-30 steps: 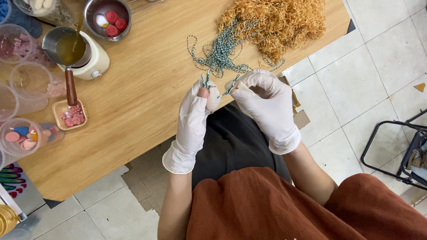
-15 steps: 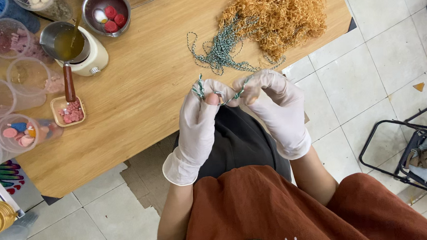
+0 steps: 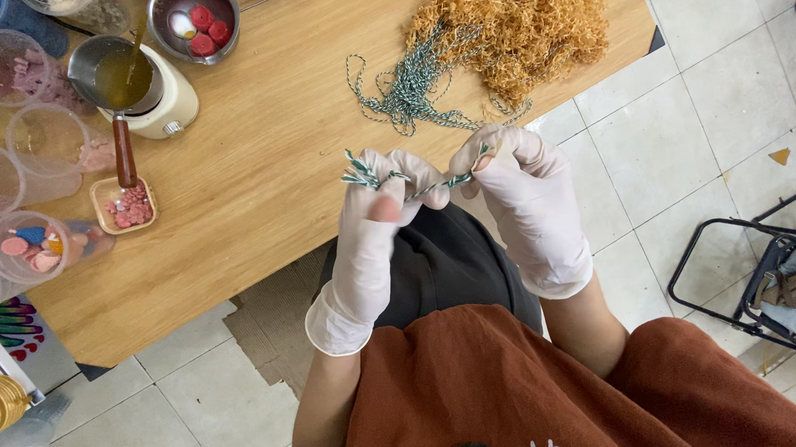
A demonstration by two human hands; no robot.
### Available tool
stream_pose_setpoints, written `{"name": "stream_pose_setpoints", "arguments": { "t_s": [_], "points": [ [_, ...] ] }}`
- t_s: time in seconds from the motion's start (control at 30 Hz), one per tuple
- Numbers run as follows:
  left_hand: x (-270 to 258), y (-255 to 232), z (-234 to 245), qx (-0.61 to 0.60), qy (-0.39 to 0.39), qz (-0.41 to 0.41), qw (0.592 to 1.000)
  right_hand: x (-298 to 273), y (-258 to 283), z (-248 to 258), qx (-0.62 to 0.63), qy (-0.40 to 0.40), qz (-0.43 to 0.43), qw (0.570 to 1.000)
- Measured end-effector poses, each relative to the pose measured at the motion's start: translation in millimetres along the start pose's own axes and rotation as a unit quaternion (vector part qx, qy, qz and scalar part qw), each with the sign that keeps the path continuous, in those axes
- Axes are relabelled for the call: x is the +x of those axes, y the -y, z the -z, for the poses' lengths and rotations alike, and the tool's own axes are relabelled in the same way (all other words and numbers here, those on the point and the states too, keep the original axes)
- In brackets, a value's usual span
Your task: The person prepares decorative candle wicks by hand using lengths of braided cord and small metal clips, pulling the cords straight and attaching clips to the ends.
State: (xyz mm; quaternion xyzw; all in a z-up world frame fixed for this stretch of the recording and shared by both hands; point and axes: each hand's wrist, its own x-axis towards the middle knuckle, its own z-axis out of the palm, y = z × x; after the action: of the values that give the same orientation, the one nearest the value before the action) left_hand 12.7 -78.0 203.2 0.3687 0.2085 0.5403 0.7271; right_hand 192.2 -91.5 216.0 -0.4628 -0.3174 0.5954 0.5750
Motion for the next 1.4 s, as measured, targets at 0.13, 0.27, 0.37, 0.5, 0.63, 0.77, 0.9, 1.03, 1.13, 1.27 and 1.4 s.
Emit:
{"name": "stream_pose_setpoints", "arguments": {
  "t_s": [0.13, 0.27, 0.37, 0.5, 0.63, 0.77, 0.9, 1.03, 1.13, 1.27, 1.4],
  "points": [
    [-0.6, -0.2, -15.2, 0.172, -0.083, 0.01, 0.982, -1.7, 1.6, -2.2, 0.036, -0.015, -0.019, 0.999],
    [1.7, -5.5, -21.4, 0.215, -0.11, -0.012, 0.97, -5.5, 0.5, -1.0, 0.065, 0.024, 0.012, 0.998],
    [1.1, -13.8, -25.3, 0.217, -0.104, 0.009, 0.971, -8.9, 0.8, -1.5, 0.037, -0.015, 0.009, 0.999],
    [0.8, -14.5, -26.7, 0.131, -0.097, 0.022, 0.986, -13.2, 2.9, -2.0, 0.019, 0.004, 0.041, 0.999],
    [-4.0, -9.3, -25.0, 0.165, -0.106, -0.015, 0.98, -14.9, 6.5, -2.9, 0.023, 0.009, 0.05, 0.998],
    [-4.8, -9.0, -23.3, 0.172, -0.109, -0.015, 0.979, -14.9, 8.1, -5.6, 0.029, 0.005, 0.048, 0.998],
    [-6.0, -10.7, -24.9, 0.164, -0.115, -0.009, 0.98, -13.2, 9.5, -9.5, 0.013, -0.023, 0.04, 0.999],
    [-5.1, -8.7, -30.9, 0.155, -0.127, -0.083, 0.976, -20.2, 8.8, -18.2, -0.028, -0.081, 0.135, 0.987],
    [-8.1, -10.7, -39.0, 0.183, -0.182, -0.085, 0.962, -24.5, 3.2, -24.5, -0.105, -0.091, 0.282, 0.949],
    [-9.8, -17.3, -40.7, 0.386, -0.179, -0.151, 0.892, -33.7, 6.2, -27.4, -0.252, -0.057, 0.324, 0.91],
    [-11.0, -20.7, -42.3, 0.467, -0.158, -0.21, 0.844, -35.5, 3.0, -29.6, -0.353, -0.1, 0.314, 0.876]
  ]
}}
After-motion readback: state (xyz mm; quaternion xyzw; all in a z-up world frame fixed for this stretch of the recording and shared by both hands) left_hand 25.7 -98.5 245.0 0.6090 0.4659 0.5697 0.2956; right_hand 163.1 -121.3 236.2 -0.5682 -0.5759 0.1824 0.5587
